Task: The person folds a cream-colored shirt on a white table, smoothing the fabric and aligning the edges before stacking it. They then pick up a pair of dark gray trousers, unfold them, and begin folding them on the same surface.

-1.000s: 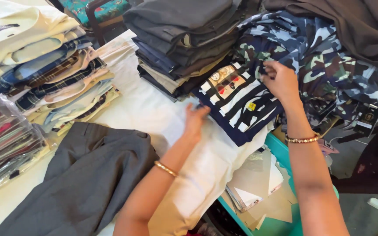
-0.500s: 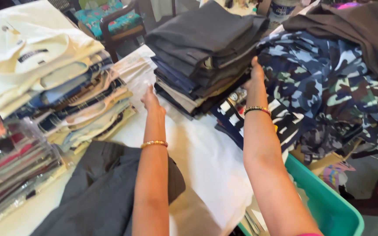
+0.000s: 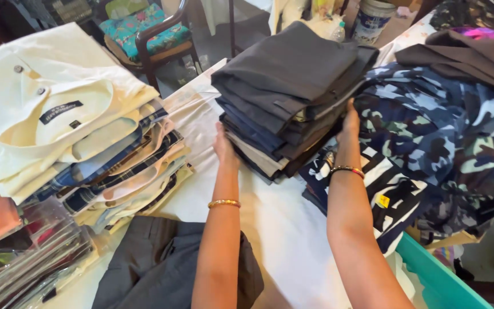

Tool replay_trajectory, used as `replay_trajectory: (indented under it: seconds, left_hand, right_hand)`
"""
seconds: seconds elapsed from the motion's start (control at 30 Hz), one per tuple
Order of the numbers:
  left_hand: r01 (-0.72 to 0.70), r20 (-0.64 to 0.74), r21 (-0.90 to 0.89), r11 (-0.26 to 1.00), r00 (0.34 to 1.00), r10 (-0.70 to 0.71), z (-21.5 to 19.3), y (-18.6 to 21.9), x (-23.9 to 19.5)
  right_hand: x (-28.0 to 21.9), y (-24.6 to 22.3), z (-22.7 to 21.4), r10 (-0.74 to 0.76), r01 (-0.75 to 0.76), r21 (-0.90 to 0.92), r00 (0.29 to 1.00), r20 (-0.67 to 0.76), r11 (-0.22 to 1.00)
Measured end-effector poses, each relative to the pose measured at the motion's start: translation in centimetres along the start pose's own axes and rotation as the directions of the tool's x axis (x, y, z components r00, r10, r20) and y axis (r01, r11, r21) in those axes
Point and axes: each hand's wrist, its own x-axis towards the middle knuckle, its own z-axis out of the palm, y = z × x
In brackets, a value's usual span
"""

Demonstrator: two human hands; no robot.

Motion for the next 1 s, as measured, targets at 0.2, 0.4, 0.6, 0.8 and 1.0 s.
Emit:
replay_trajectory:
  seconds: [0.2,0.4,0.6,0.8,1.0]
  left_hand:
    - [0.106,0.035,-0.090,0.990,0.994,-0.104,2.1,4.3,-5.9]
    - [0.183,0.247,-0.168,0.969,0.959,-0.139,1.3,4.0,-6.4]
    - [0.103,0.282,-0.219,0.970,0.959,-0.038,1.9,3.0,-6.1]
    - [0.128,0.257,-0.224,0.966,0.964,-0.068,2.1,3.8,-6.6]
    - [0.098,0.309,-0.186,0.978,0.951,-0.037,1.1,2.9,-4.7]
  right_hand:
    - [-2.3,-1.6,0.7,-0.022,0.016,0.056,0.994,0.109,0.998]
    - [-3.8,-3.1,1.5,-0.004,0.006,-0.079,1.000,0.027,0.997]
    - [-3.3,-2.8,1.3,-0.090,0.097,-0.091,0.993,0.070,0.991]
    - [-4.5,-3.7,1.4,0.001,0.002,-0.018,0.986,0.164,1.000]
    - [-5.9,-4.3,2.4,-0.003,0.008,-0.036,0.991,0.132,0.999]
